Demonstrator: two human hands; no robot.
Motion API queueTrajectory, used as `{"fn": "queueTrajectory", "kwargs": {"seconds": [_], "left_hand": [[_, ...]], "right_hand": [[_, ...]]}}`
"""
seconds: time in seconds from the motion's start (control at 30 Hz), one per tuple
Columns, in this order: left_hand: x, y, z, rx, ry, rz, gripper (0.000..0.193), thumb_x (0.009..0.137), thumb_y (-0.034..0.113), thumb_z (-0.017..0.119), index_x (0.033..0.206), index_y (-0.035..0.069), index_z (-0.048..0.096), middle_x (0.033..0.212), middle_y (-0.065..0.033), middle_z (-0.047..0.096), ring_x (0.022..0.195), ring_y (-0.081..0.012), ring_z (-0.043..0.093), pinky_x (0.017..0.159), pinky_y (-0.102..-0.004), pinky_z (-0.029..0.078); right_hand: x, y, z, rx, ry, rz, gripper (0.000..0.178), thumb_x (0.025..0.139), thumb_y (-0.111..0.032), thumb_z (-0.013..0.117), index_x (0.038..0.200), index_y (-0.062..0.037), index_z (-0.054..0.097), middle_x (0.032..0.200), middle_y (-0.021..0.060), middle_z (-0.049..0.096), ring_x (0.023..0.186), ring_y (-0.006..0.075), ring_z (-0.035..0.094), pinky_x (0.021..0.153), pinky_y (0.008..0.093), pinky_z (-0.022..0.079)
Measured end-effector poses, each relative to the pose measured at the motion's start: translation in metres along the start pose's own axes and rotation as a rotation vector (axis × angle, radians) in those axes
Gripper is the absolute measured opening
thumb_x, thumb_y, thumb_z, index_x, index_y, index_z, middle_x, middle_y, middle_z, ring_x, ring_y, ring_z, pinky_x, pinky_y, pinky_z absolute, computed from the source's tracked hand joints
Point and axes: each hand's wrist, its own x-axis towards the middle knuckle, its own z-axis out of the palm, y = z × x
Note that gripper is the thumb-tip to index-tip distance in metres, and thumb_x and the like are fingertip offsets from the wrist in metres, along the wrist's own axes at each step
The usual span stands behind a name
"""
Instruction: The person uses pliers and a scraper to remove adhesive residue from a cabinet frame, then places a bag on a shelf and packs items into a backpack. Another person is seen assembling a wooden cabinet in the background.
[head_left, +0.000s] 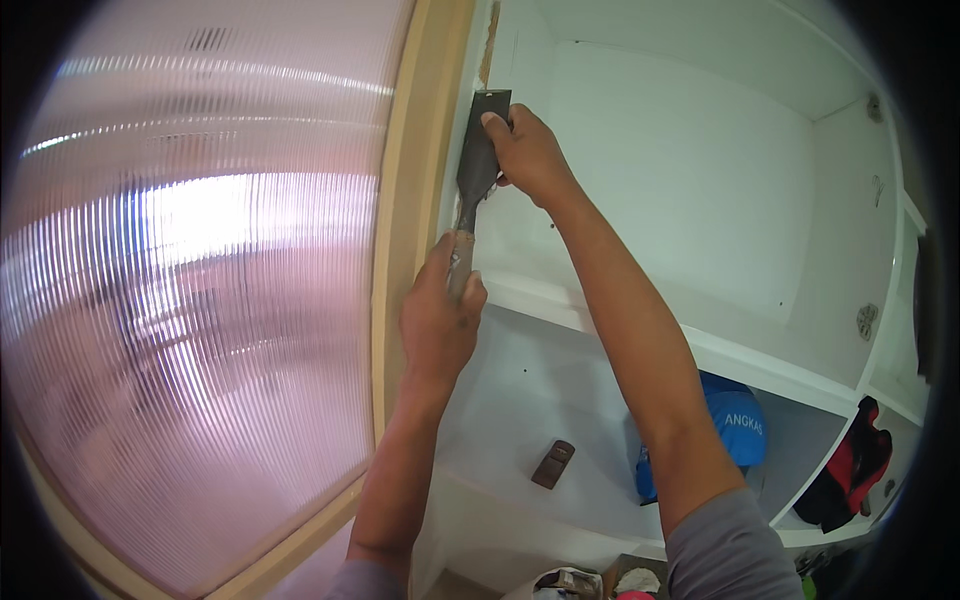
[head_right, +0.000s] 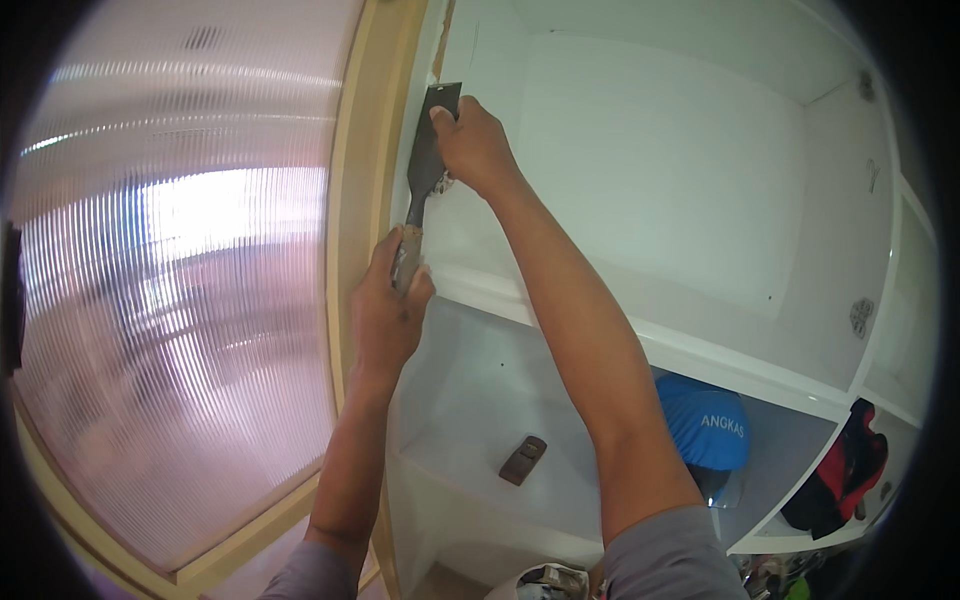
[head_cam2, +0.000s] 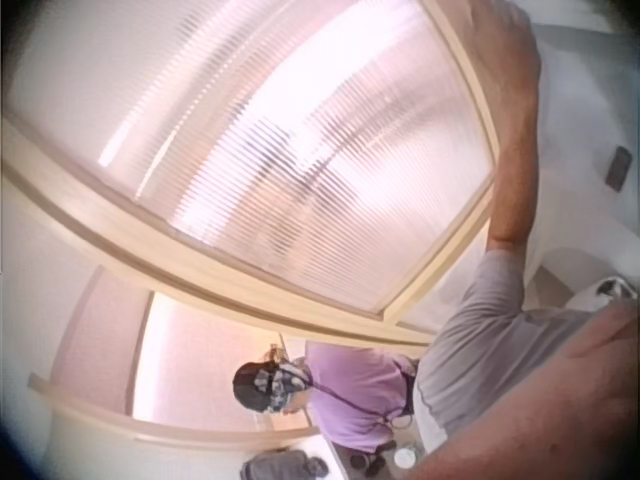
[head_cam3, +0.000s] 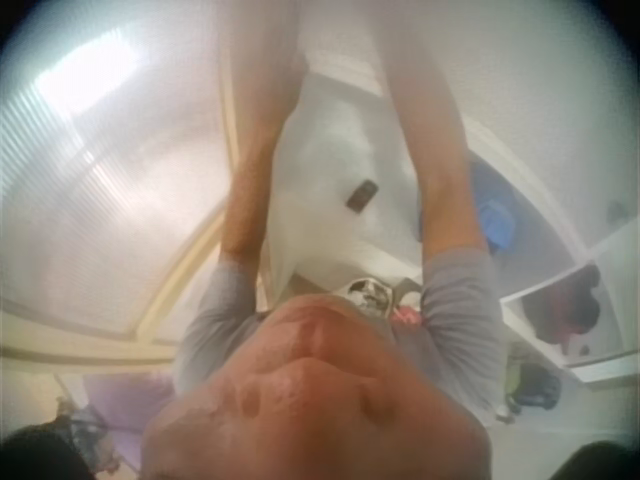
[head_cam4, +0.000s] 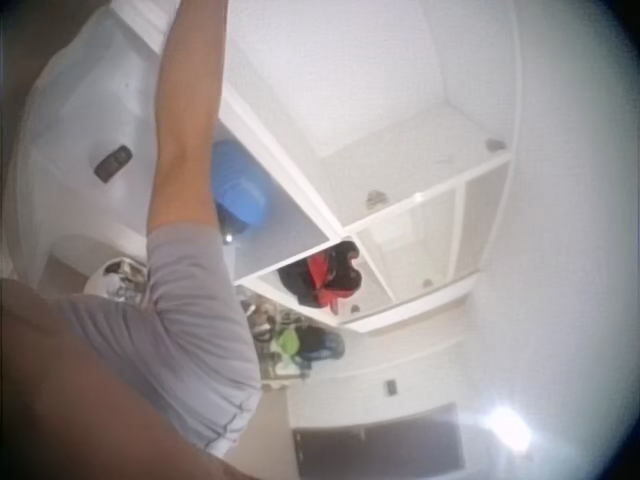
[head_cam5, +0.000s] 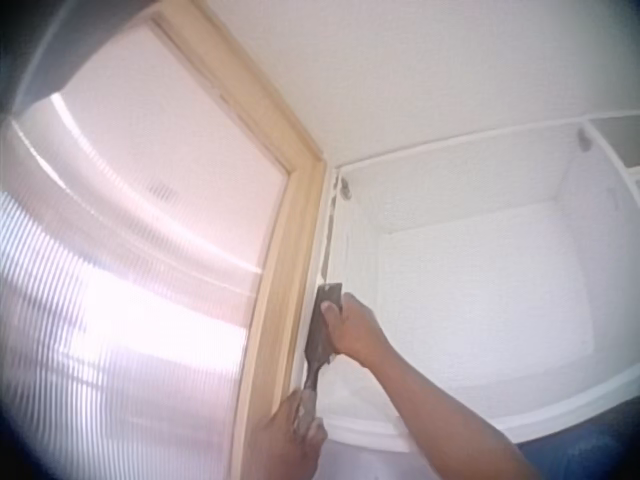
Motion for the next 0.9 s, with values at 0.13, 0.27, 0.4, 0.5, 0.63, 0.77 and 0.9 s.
{"fn": "queueTrajectory", "kwargs": {"seconds": [0.13,0.27,0.4,0.5,0.63,0.77,0.9], "left_hand": [[0.008,-0.001,0.005,-0.019,0.014,0.062,0.056,0.093,0.011,0.074,0.145,0.001,0.056,0.123,-0.0244,0.071,0.108,-0.0442,0.071,0.091,-0.0477,0.056],[0.021,0.012,0.009,-0.027,-0.011,-0.011,0.056,0.092,0.011,0.075,0.145,0.002,0.056,0.122,-0.0244,0.072,0.106,-0.0439,0.071,0.09,-0.0477,0.056],[0.012,0.003,0.006,-0.035,-0.02,-0.042,0.056,0.092,0.01,0.075,0.144,0.003,0.057,0.122,-0.0248,0.072,0.106,-0.0436,0.071,0.09,-0.048,0.056],[0.018,0.004,0.013,-0.011,-0.005,-0.022,0.056,0.092,0.01,0.075,0.144,0.002,0.057,0.123,-0.025,0.071,0.107,-0.0435,0.071,0.09,-0.048,0.056],[0.017,-0.005,0.014,-0.011,-0.016,-0.043,0.056,0.093,0.01,0.075,0.145,0.0,0.056,0.125,-0.0252,0.071,0.109,-0.0442,0.071,0.092,-0.0478,0.056],[0.02,0.002,0.012,0.006,-0.016,-0.02,0.057,0.093,0.01,0.074,0.146,0.0,0.055,0.127,-0.0257,0.07,0.111,-0.045,0.07,0.094,-0.0477,0.056],[0.021,0.0,0.017,0.021,0.016,0.044,0.057,0.094,0.011,0.074,0.146,0.0,0.055,0.127,-0.026,0.07,0.111,-0.0447,0.07,0.094,-0.048,0.056]], "right_hand": [[0.015,0.011,0.004,-0.151,0.094,-0.111,0.044,0.108,-0.035,0.054,0.108,0.0087,0.056,0.099,0.0343,0.071,0.097,0.0526,0.07,0.087,0.0561,0.054],[0.031,0.012,-0.001,-0.18,0.119,-0.143,0.045,0.108,-0.036,0.053,0.112,0.0094,0.056,0.101,0.0347,0.071,0.1,0.0533,0.07,0.088,0.056,0.054],[0.026,0.02,0.003,-0.182,0.12,-0.157,0.042,0.11,-0.038,0.054,0.103,0.0034,0.054,0.082,0.0155,0.065,0.067,0.0216,0.066,0.062,0.0387,0.055],[0.035,0.024,-0.002,-0.127,0.095,-0.175,0.042,0.111,-0.038,0.053,0.104,0.0033,0.053,0.084,0.0151,0.065,0.068,0.0213,0.067,0.061,0.0378,0.056],[0.031,0.023,0.003,-0.141,0.065,-0.13,0.048,0.109,-0.037,0.053,0.113,0.0104,0.055,0.1,0.0362,0.07,0.099,0.0525,0.07,0.088,0.0544,0.055],[0.033,0.02,0.001,-0.148,0.055,-0.143,0.048,0.109,-0.037,0.053,0.113,0.0106,0.055,0.1,0.0366,0.07,0.098,0.0527,0.07,0.088,0.0543,0.055],[0.033,0.021,-0.001,-0.145,0.067,-0.123,0.048,0.109,-0.037,0.052,0.113,0.0107,0.055,0.1,0.0364,0.07,0.098,0.0524,0.07,0.089,0.0542,0.055]]}}
